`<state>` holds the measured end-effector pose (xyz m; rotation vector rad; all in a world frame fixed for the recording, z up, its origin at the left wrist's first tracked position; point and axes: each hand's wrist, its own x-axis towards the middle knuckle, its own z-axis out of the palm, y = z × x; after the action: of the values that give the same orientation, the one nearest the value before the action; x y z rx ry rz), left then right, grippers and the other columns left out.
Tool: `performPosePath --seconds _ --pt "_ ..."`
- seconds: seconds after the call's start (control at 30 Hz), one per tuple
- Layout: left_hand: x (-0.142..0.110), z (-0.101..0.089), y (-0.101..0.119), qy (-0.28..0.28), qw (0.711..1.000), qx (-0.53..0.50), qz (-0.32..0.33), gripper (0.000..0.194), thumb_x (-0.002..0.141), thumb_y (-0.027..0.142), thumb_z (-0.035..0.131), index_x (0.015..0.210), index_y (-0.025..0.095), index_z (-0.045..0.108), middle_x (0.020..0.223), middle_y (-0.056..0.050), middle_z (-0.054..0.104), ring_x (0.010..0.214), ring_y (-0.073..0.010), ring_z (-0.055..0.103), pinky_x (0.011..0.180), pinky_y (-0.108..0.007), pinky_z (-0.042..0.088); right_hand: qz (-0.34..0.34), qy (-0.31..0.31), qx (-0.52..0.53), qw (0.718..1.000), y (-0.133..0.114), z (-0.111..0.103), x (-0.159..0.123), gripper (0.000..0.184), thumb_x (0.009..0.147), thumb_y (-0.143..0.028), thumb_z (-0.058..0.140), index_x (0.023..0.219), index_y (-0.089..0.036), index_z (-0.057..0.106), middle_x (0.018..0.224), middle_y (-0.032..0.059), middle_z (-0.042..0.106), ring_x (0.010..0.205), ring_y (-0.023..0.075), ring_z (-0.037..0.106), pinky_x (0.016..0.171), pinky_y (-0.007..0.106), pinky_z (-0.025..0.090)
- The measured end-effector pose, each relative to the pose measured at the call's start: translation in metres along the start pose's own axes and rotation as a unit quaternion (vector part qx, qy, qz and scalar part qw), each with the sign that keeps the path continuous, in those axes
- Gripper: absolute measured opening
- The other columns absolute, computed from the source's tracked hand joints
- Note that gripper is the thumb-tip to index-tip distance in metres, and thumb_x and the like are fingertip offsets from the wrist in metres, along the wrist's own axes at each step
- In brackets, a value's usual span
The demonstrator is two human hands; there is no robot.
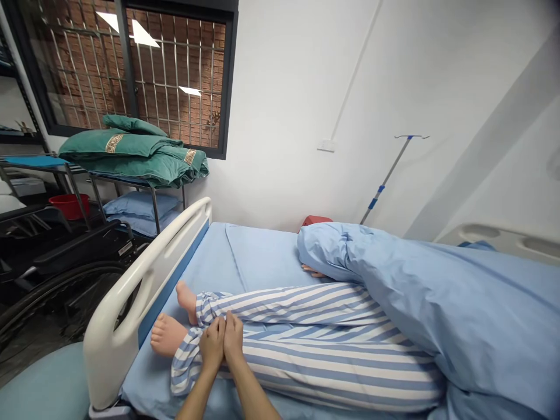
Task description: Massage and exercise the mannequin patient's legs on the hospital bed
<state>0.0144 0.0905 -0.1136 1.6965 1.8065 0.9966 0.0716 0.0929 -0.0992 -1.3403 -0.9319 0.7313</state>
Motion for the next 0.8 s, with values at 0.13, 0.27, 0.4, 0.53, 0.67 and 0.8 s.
performPosePath --seconds 0.13,0.27,0.4,0.53,0.67,0.8 --pt "0.001 0.004 -0.005 -0.007 0.996 0.083 0.011 0.034 0.084 0.031 0.035 0.098 0.018 0.064 0.100 -0.009 0.067 0.087 -0.0202 0.061 0.075 -0.027 0.042 -0.029 -0.004 -0.084 0.996 -0.016 -0.009 -0.002 0.044 0.082 -0.048 0.038 0.049 -0.019 0.044 0.048 -0.0003 0.049 0.048 0.0127 0.041 0.048 0.024 0.029" --pt "-0.001 0.004 -0.006 -0.026 0.992 0.115 0.034 0.033 0.084 0.028 0.036 0.098 0.020 0.065 0.095 -0.007 0.069 0.085 -0.0190 0.062 0.073 -0.026 0.043 -0.091 -0.043 -0.178 0.979 -0.026 -0.028 -0.008 0.041 0.085 -0.040 0.037 0.054 -0.019 0.053 0.053 0.0025 0.056 0.052 0.0141 0.047 0.051 0.025 0.025" --pt "-0.001 0.003 -0.005 -0.029 0.995 0.091 0.020 0.034 0.084 0.032 0.036 0.098 0.020 0.064 0.096 -0.008 0.068 0.086 -0.0196 0.062 0.073 -0.026 0.043 -0.123 -0.081 -0.182 0.972 -0.015 -0.039 -0.012 0.042 0.088 -0.040 0.035 0.059 -0.020 0.058 0.056 0.0032 0.060 0.052 0.0145 0.049 0.051 0.026 0.024" --pt "0.003 0.001 0.003 -0.032 0.999 -0.022 0.016 0.033 0.083 0.035 0.034 0.082 0.019 0.062 0.089 -0.007 0.068 0.084 -0.0185 0.060 0.074 -0.027 0.043 -0.111 -0.036 -0.164 0.980 -0.005 -0.038 -0.010 0.046 0.088 -0.043 0.033 0.057 -0.020 0.057 0.054 0.0024 0.059 0.050 0.0147 0.049 0.050 0.026 0.024" --pt "0.005 -0.001 0.031 -0.010 0.980 -0.196 -0.002 0.039 0.083 0.044 0.030 0.055 0.021 0.042 0.050 0.001 0.048 0.052 -0.0127 0.047 0.054 -0.025 0.039 -0.095 -0.018 -0.127 0.987 -0.004 -0.037 -0.005 0.048 0.088 -0.045 0.033 0.054 -0.019 0.053 0.051 0.0009 0.055 0.050 0.0137 0.046 0.049 0.024 0.026" --pt "0.001 0.006 0.054 0.035 0.962 -0.271 -0.028 0.039 0.081 0.048 0.033 0.053 0.021 0.036 0.047 0.004 0.040 0.048 -0.0102 0.040 0.049 -0.023 0.036 -0.064 -0.024 -0.062 0.996 -0.004 -0.041 0.001 0.046 0.086 -0.044 0.035 0.051 -0.018 0.048 0.049 -0.0009 0.050 0.050 0.0125 0.043 0.049 0.023 0.028"
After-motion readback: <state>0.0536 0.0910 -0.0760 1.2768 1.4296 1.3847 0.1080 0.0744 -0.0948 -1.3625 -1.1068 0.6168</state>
